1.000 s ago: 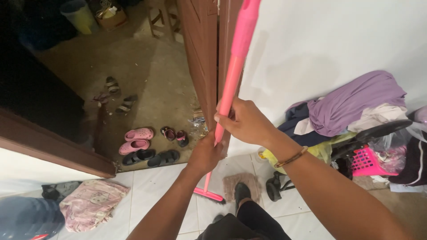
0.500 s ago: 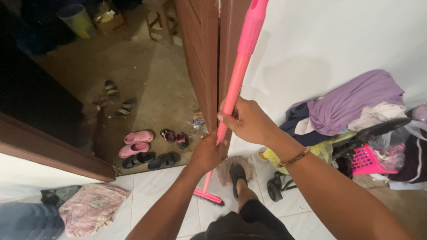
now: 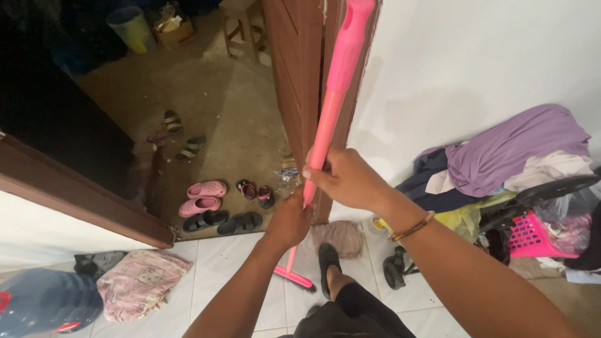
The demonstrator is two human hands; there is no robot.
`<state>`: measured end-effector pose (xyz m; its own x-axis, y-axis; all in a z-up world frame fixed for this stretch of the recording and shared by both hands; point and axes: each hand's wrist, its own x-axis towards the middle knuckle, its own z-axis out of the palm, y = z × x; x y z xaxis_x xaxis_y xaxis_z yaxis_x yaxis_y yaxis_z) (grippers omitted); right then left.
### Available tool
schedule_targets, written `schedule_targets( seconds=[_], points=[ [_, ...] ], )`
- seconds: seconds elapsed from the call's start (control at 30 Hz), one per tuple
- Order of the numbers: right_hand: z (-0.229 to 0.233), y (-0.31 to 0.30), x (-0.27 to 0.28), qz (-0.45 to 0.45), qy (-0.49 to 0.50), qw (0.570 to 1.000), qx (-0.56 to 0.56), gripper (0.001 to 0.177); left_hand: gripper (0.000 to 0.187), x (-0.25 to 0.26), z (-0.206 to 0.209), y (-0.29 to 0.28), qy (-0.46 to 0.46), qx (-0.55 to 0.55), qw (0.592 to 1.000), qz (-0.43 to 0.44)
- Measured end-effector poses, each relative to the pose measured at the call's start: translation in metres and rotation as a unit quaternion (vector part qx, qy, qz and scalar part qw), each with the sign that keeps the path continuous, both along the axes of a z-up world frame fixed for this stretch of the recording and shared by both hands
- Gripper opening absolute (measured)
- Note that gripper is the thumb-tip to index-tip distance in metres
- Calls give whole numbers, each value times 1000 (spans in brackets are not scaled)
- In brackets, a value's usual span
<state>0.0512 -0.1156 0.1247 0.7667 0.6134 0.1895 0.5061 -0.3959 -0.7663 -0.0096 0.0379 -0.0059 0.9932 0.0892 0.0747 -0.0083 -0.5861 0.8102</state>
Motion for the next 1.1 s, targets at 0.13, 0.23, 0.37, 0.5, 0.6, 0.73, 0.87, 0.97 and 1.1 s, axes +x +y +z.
schedule_targets(
  seconds=[0.13,0.23,0.37,0.5,0.6,0.73,0.87,0.97,1.1],
  points=[
    [-13,-2,-3,-18,66,998,7,23,33,2,-20,2,-1,4,1000,-16],
    [-30,-12,4,4,61,990,126,20,41,0,-3,-3,52,13,998,-25],
    [-21,-36,-2,15,153,930,335,21,60,5,-22,-11,57,10,997,-60],
    [-1,-62,-31,-60,133,917,372,19,38,10,-100,-14,50,-17,993,-107],
    [-23,-75,-51,-103,179,903,376,16,30,15,-180,-20,120,43,987,-100],
    [-43,-108,-83,-62,183,890,414,25,33,-3,-196,-55,113,32,988,-96],
    [-51,-153,-119,-124,168,902,379,36,45,-35,-165,-102,201,45,975,-79],
    [-56,-187,-156,-139,152,910,361,39,46,-68,-158,-137,205,47,973,-97],
    [-57,-231,-210,-145,144,919,338,41,39,-109,-185,-180,187,41,975,-109]
  ],
)
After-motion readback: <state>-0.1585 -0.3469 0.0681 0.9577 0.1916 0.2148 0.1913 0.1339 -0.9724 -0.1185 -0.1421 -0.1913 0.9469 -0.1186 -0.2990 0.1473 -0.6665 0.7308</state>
